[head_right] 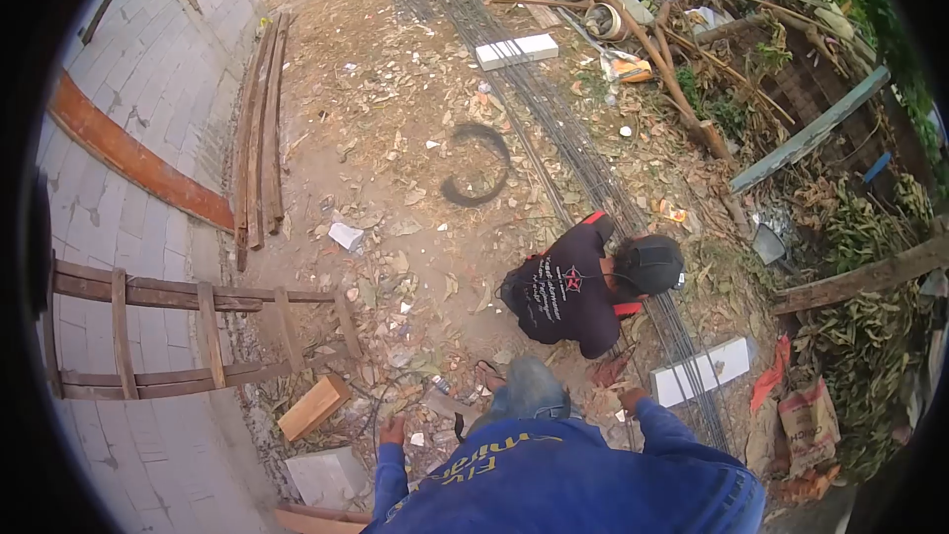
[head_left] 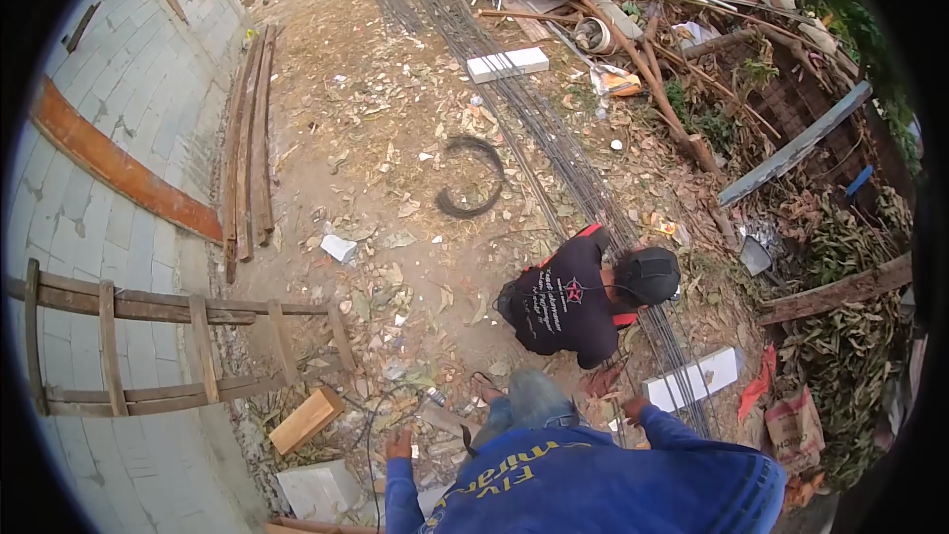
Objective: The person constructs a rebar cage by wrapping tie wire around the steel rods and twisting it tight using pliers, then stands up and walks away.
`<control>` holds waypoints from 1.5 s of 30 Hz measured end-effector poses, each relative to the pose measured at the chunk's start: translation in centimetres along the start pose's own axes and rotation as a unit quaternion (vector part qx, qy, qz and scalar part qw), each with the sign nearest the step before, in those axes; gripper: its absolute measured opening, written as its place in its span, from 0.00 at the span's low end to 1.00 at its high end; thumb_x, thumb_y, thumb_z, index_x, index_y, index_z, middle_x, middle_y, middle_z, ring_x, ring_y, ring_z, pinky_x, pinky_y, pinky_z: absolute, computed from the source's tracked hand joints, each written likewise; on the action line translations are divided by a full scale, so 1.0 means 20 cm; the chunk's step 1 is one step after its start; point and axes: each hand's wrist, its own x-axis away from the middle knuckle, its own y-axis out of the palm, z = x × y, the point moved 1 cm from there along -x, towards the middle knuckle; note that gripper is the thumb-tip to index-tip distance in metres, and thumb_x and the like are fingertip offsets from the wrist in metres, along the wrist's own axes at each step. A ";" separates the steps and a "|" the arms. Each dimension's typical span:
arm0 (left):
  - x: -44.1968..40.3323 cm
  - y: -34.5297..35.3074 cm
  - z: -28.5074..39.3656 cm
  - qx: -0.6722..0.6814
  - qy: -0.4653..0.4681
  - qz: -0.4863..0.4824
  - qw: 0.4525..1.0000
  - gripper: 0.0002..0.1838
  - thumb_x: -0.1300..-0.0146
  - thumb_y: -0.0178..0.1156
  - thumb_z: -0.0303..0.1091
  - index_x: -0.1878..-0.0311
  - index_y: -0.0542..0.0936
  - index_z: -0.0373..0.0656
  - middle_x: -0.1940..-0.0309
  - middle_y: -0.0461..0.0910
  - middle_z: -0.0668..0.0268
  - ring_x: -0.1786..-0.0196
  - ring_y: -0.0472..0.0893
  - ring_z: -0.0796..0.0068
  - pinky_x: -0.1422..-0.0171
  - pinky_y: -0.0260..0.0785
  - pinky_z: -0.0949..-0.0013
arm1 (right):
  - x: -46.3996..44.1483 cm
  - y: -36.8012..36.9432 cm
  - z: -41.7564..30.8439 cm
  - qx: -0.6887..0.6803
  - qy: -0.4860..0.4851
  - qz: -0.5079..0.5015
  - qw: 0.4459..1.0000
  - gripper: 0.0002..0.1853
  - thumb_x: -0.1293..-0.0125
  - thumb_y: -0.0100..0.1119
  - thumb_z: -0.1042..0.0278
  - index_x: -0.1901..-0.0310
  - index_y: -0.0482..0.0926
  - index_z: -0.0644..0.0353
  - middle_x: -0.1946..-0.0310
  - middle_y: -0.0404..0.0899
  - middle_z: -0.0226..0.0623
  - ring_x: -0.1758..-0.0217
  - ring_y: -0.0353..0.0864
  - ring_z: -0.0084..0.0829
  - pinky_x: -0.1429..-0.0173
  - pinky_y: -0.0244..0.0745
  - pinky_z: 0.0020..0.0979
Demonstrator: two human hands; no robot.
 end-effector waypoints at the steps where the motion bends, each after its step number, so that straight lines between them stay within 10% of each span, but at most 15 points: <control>1: -0.12 -0.10 0.13 0.030 -0.015 0.028 0.999 0.36 0.36 0.65 0.53 0.33 0.74 0.35 0.37 0.75 0.45 0.36 0.76 0.55 0.32 0.67 0.60 | -0.07 0.00 0.02 -0.101 0.027 0.020 0.994 0.24 0.44 0.71 0.60 0.45 0.79 0.53 0.50 0.83 0.45 0.51 0.86 0.42 0.47 0.81 0.42; 3: -0.59 -0.22 0.11 0.101 0.023 0.014 0.995 0.34 0.35 0.65 0.50 0.34 0.75 0.35 0.44 0.81 0.50 0.42 0.80 0.61 0.38 0.70 0.66 | -0.26 -0.03 0.01 0.007 -0.084 0.126 0.988 0.23 0.40 0.67 0.61 0.43 0.78 0.52 0.49 0.82 0.47 0.54 0.87 0.44 0.50 0.82 0.43; 7: -0.99 -0.13 0.70 0.151 -0.045 -0.016 0.987 0.33 0.35 0.65 0.50 0.32 0.74 0.41 0.45 0.82 0.56 0.45 0.80 0.65 0.42 0.72 0.65 | -0.54 -0.52 -0.43 0.025 -0.041 -0.013 0.999 0.25 0.42 0.65 0.59 0.41 0.79 0.52 0.45 0.81 0.46 0.43 0.83 0.46 0.43 0.78 0.46; 14: -1.54 0.11 1.21 0.068 -0.162 -0.064 0.982 0.33 0.38 0.66 0.54 0.32 0.75 0.52 0.51 0.81 0.63 0.56 0.78 0.70 0.59 0.73 0.58 | -1.38 -1.27 -0.68 -0.288 -0.043 0.161 0.943 0.24 0.50 0.74 0.62 0.50 0.82 0.56 0.50 0.85 0.45 0.44 0.83 0.45 0.41 0.77 0.47; 17: -1.76 -0.07 1.04 0.068 -0.227 -0.057 0.970 0.31 0.39 0.66 0.53 0.35 0.77 0.49 0.55 0.81 0.62 0.56 0.79 0.68 0.61 0.74 0.59 | -1.37 -2.11 -0.64 -0.099 0.011 0.106 0.989 0.23 0.51 0.74 0.64 0.51 0.83 0.56 0.52 0.84 0.46 0.43 0.83 0.44 0.43 0.78 0.45; 22: -1.97 -0.28 1.33 0.109 -0.300 -0.002 0.948 0.29 0.39 0.66 0.51 0.38 0.77 0.47 0.55 0.81 0.60 0.56 0.80 0.66 0.59 0.74 0.57 | -1.38 -3.39 -0.60 -0.463 0.220 0.174 0.841 0.21 0.39 0.63 0.53 0.52 0.85 0.59 0.55 0.86 0.51 0.51 0.86 0.48 0.46 0.80 0.45; 30: -2.85 -0.21 2.03 0.137 -0.304 -0.003 0.943 0.27 0.40 0.66 0.47 0.41 0.78 0.43 0.56 0.82 0.57 0.55 0.81 0.61 0.56 0.75 0.55 | -2.00 -4.74 -0.69 -0.461 0.158 0.319 0.813 0.24 0.33 0.56 0.48 0.44 0.83 0.54 0.67 0.87 0.42 0.67 0.87 0.35 0.50 0.81 0.37; 33: -3.31 -0.22 2.33 0.137 -0.295 -0.012 0.946 0.26 0.40 0.65 0.45 0.42 0.79 0.42 0.56 0.82 0.56 0.55 0.81 0.59 0.55 0.76 0.54 | -2.30 -4.82 -0.78 -0.572 0.116 0.301 0.754 0.23 0.31 0.59 0.50 0.42 0.79 0.56 0.63 0.83 0.34 0.68 0.84 0.28 0.70 0.78 0.33; 37: -4.00 -0.38 2.81 0.138 -0.276 0.019 0.951 0.24 0.40 0.65 0.43 0.44 0.79 0.40 0.56 0.82 0.54 0.55 0.82 0.57 0.53 0.76 0.53 | -2.43 -4.68 -0.99 -0.629 0.222 0.135 0.732 0.24 0.33 0.60 0.50 0.41 0.77 0.56 0.54 0.85 0.43 0.61 0.88 0.42 0.66 0.83 0.41; 38: -4.22 -0.43 2.97 0.129 -0.258 0.033 0.957 0.24 0.40 0.65 0.43 0.44 0.79 0.39 0.56 0.82 0.54 0.55 0.82 0.56 0.53 0.77 0.52 | -2.59 -4.45 -0.90 -0.479 0.060 0.116 0.868 0.23 0.36 0.63 0.52 0.43 0.78 0.55 0.54 0.86 0.43 0.57 0.88 0.45 0.61 0.83 0.44; 40: -4.77 -0.52 3.31 0.100 -0.209 0.051 0.971 0.23 0.40 0.65 0.42 0.45 0.79 0.38 0.56 0.82 0.53 0.55 0.82 0.55 0.52 0.77 0.52 | -2.63 -4.40 -0.96 -0.079 -0.132 0.227 0.962 0.15 0.30 0.57 0.58 0.51 0.80 0.59 0.68 0.82 0.41 0.68 0.88 0.38 0.75 0.81 0.41; 41: -5.13 -0.52 3.50 0.061 -0.188 -0.002 0.980 0.28 0.36 0.61 0.50 0.36 0.73 0.49 0.46 0.79 0.62 0.55 0.81 0.55 0.62 0.72 0.46 | -2.61 -4.44 -1.01 -0.249 -0.031 0.150 0.956 0.13 0.31 0.57 0.59 0.53 0.79 0.59 0.69 0.82 0.41 0.70 0.87 0.38 0.76 0.79 0.43; 45: -5.89 -0.31 4.56 0.068 -0.082 -0.033 0.994 0.32 0.36 0.62 0.52 0.30 0.69 0.53 0.36 0.74 0.64 0.39 0.77 0.53 0.47 0.67 0.45 | -2.63 -4.73 -1.14 -0.477 0.116 0.049 0.870 0.12 0.31 0.55 0.61 0.55 0.78 0.61 0.69 0.82 0.42 0.75 0.83 0.41 0.74 0.77 0.49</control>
